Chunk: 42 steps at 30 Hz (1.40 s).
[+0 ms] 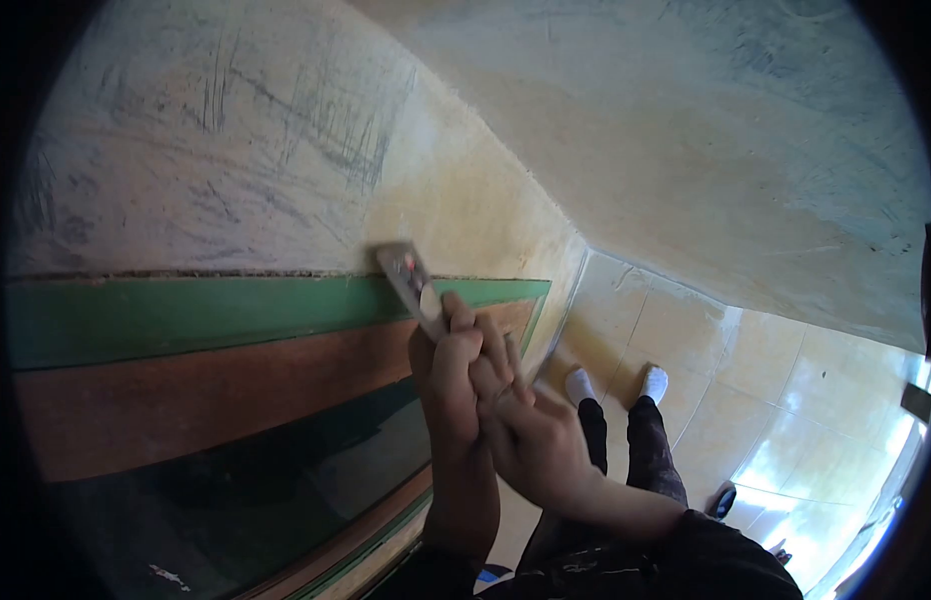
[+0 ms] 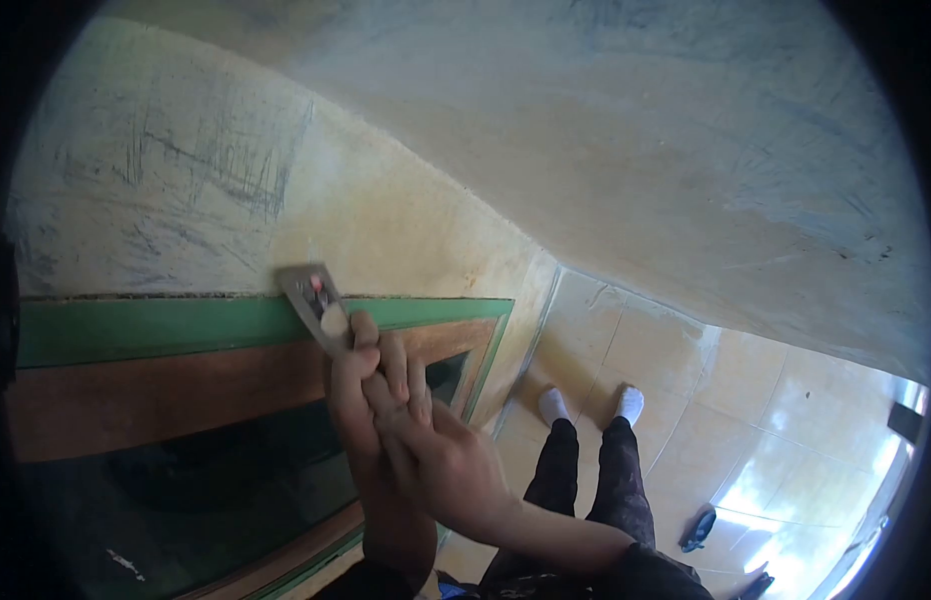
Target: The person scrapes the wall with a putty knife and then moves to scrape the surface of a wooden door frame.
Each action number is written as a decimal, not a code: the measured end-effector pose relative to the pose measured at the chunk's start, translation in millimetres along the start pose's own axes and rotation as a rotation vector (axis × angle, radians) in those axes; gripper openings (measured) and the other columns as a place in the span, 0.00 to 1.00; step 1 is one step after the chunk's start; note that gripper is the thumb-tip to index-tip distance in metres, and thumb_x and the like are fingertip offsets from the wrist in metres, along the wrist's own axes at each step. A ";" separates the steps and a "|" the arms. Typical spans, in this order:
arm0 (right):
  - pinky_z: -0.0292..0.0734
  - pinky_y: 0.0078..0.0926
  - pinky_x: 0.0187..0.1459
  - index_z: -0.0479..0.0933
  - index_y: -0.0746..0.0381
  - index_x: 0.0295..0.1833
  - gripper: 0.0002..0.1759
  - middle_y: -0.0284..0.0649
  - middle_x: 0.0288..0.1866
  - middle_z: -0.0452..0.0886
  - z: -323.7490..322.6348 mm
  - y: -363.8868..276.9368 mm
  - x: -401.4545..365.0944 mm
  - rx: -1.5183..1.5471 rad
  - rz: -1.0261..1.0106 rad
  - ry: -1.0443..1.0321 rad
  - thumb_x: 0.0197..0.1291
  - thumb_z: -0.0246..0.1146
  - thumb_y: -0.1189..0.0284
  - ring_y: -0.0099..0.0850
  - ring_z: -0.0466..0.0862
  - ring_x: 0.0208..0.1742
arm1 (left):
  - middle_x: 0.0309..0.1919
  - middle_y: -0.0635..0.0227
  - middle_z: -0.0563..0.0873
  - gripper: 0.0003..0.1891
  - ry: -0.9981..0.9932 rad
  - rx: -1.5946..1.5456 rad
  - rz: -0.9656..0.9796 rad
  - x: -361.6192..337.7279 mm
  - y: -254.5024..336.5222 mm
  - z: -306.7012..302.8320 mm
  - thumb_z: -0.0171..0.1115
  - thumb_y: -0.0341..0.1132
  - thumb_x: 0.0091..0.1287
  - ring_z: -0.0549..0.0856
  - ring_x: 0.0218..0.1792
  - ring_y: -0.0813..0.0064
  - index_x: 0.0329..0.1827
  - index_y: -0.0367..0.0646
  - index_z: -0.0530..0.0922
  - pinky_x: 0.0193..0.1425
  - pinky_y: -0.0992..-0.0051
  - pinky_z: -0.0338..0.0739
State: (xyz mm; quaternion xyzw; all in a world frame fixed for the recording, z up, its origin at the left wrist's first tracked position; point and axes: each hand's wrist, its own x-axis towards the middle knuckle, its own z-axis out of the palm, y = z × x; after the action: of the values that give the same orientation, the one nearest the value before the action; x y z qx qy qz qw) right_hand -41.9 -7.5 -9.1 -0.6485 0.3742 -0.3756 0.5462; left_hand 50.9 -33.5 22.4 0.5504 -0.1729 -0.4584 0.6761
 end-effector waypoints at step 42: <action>0.72 0.28 0.25 0.78 0.54 0.59 0.26 0.39 0.21 0.74 -70.9 100.3 91.8 0.031 -0.313 -0.349 0.51 0.68 0.74 0.32 0.76 0.20 | 0.20 0.59 0.75 0.23 0.412 -0.294 0.455 52.0 -72.8 44.5 0.44 0.52 0.74 0.76 0.13 0.67 0.39 0.36 0.67 0.16 0.71 0.74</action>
State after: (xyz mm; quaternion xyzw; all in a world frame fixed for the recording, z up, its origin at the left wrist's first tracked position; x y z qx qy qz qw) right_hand -72.7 -132.4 -92.6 -0.7452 0.1634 -0.3437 0.5476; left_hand 13.9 -99.8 -42.6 0.4753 -0.0831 -0.1948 0.8539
